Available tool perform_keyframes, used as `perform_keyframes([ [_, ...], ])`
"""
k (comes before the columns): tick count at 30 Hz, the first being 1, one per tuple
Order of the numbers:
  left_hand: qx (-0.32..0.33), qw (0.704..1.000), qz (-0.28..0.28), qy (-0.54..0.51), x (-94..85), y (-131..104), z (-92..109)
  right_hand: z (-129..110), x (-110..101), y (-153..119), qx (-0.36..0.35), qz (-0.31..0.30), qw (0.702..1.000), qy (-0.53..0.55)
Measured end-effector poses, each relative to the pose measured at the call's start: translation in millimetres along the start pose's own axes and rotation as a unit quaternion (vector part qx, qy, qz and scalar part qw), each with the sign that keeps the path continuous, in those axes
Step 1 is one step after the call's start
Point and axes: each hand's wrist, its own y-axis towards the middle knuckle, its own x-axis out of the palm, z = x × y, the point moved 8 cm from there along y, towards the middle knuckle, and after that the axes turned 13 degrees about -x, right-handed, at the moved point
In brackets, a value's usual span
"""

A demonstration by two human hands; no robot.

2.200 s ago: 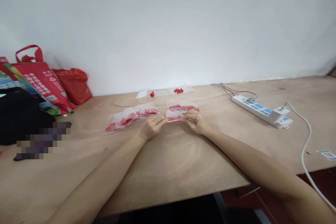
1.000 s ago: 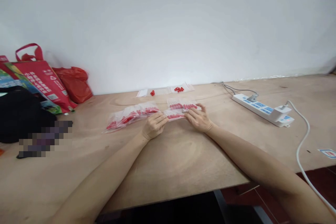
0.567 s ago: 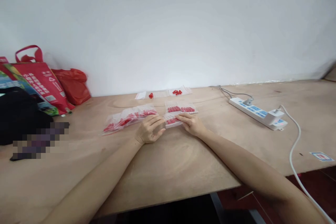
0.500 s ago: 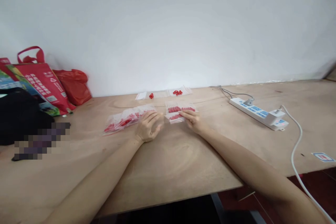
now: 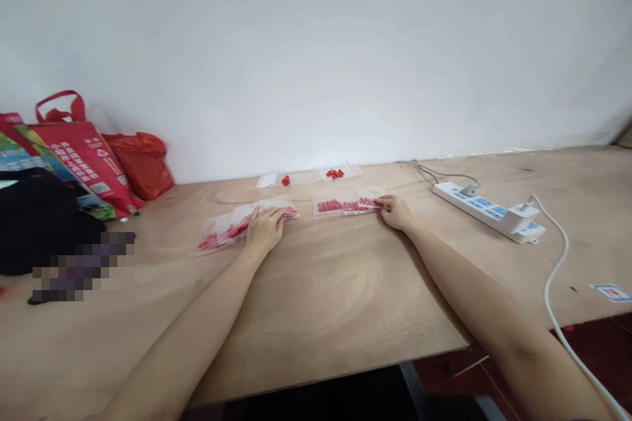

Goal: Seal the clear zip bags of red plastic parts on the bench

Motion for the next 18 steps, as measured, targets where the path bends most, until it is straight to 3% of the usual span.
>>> perform_keyframes([
  [4, -0.002, 1.000, 0.007, -0.013, 0.0, 3, -2, -5, -5, -2, 0.008, 0.004, 1.000, -0.021],
  [8, -0.004, 1.000, 0.021, -0.016, -5.5, 4, 1, -27, -15, 1, -0.003, 0.043, 0.999, -0.024],
  [12, 0.007, 0.998, 0.026, -0.055, -17.8, -6, 25, -80, -9, 3, -0.094, 0.023, 0.992, 0.076],
  [15, 0.026, 0.991, -0.013, -0.131, -22.9, -19, 54, -129, 2, -4, -0.177, -0.056, 0.972, 0.143],
  [18, 0.058, 0.969, -0.083, -0.224, -23.9, -30, 78, -166, 10, -13, -0.245, -0.115, 0.953, 0.133],
])
